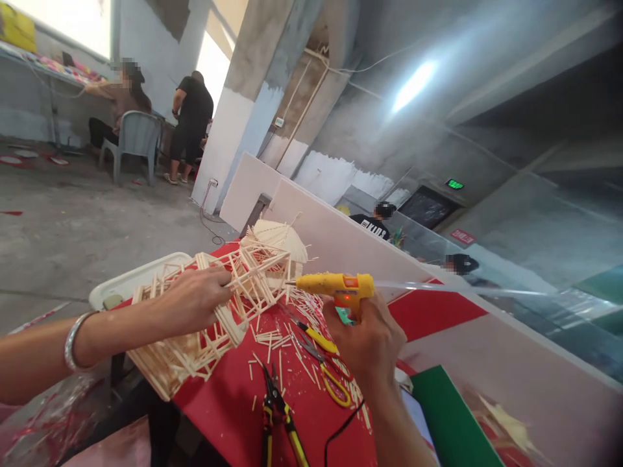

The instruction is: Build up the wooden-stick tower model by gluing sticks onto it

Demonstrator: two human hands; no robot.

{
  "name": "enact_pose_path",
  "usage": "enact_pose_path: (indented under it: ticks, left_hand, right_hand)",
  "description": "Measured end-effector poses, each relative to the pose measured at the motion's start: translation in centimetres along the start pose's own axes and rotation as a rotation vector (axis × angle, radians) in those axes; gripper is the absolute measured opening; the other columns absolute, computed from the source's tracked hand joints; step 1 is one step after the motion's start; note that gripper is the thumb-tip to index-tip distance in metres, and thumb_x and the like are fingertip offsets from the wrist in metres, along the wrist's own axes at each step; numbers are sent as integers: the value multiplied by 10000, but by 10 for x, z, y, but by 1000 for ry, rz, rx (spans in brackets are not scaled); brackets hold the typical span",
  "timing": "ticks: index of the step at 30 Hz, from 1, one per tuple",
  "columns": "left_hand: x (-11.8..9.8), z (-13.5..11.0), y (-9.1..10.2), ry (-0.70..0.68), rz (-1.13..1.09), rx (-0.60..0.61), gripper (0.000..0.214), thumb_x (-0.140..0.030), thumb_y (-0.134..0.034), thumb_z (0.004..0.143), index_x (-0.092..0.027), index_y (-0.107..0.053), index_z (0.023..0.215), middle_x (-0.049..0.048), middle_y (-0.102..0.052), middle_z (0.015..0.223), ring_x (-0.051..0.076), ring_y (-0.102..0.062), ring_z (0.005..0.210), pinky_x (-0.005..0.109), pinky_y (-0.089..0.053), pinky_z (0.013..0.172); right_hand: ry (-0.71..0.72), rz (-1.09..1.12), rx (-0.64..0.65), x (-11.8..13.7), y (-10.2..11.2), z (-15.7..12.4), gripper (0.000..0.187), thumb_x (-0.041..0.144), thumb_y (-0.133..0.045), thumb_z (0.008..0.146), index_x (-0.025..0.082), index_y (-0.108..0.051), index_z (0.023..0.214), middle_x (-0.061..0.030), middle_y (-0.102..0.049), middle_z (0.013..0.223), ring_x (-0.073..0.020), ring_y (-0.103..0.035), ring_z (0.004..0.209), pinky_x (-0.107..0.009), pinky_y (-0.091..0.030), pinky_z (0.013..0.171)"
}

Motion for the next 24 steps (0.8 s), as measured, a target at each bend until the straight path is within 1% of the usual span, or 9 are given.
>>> enact_pose_path:
  ticks: [4, 9, 14, 17, 21, 24]
  left_hand:
    - [1, -4, 3, -12, 14, -15, 184, -4, -470, 523, -170, -528, 576, 22, -571, 726, 144, -515, 637, 297, -211, 505]
    - [-3, -9, 4, -36, 32, -18, 184, -19, -465, 501, -172, -511, 593, 19, -565, 739, 144, -508, 640, 309, -192, 518]
    - [-7, -12, 7, -30, 53, -47, 190, -10, -460, 507, -174, -496, 598, 18, -552, 743, 150, -515, 659, 316, -193, 529]
    - [-7, -13, 7, -23, 28, -52, 194, -18, -464, 517, -179, -520, 609, 19, -556, 746, 157, -531, 681, 310, -215, 540]
    - [-6, -15, 3, -18, -16, -34, 205, -27, -461, 523, -181, -543, 631, 25, -573, 770, 166, -556, 717, 300, -275, 571]
    - [-5, -17, 2, -16, -49, -51, 196, -31, -475, 552, -181, -559, 646, 24, -574, 776, 158, -558, 714, 289, -307, 585]
  right_hand:
    - [-23, 49, -1, 4, 0, 8, 243, 429, -573, 870, 190, -604, 845, -2, -583, 669, -136, -518, 548, -265, -318, 501]
    - [-27, 95, -21, 1, 0, 5, 231, 412, -610, 855, 185, -615, 892, 5, -585, 680, -134, -521, 556, -263, -316, 503]
    - [-29, 102, -5, -5, 5, 1, 237, 426, -576, 874, 192, -585, 834, 8, -569, 665, -136, -523, 552, -262, -329, 503]
    - [-38, 116, 9, -7, 8, 1, 234, 421, -546, 889, 195, -565, 829, 17, -555, 651, -131, -520, 534, -256, -340, 503]
    - [-51, 101, 28, -9, 7, 1, 242, 434, -541, 885, 206, -537, 806, 27, -544, 637, -127, -513, 519, -255, -321, 492]
    - [-51, 96, 34, -9, 6, 1, 242, 439, -548, 876, 207, -533, 808, 22, -557, 650, -129, -521, 528, -258, -317, 494]
Point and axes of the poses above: each hand's wrist, its own z-axis towards the middle knuckle, its own y-axis out of the back of the hand, x = y × z, the point moved 5 cm from there along z, towards the middle knuckle
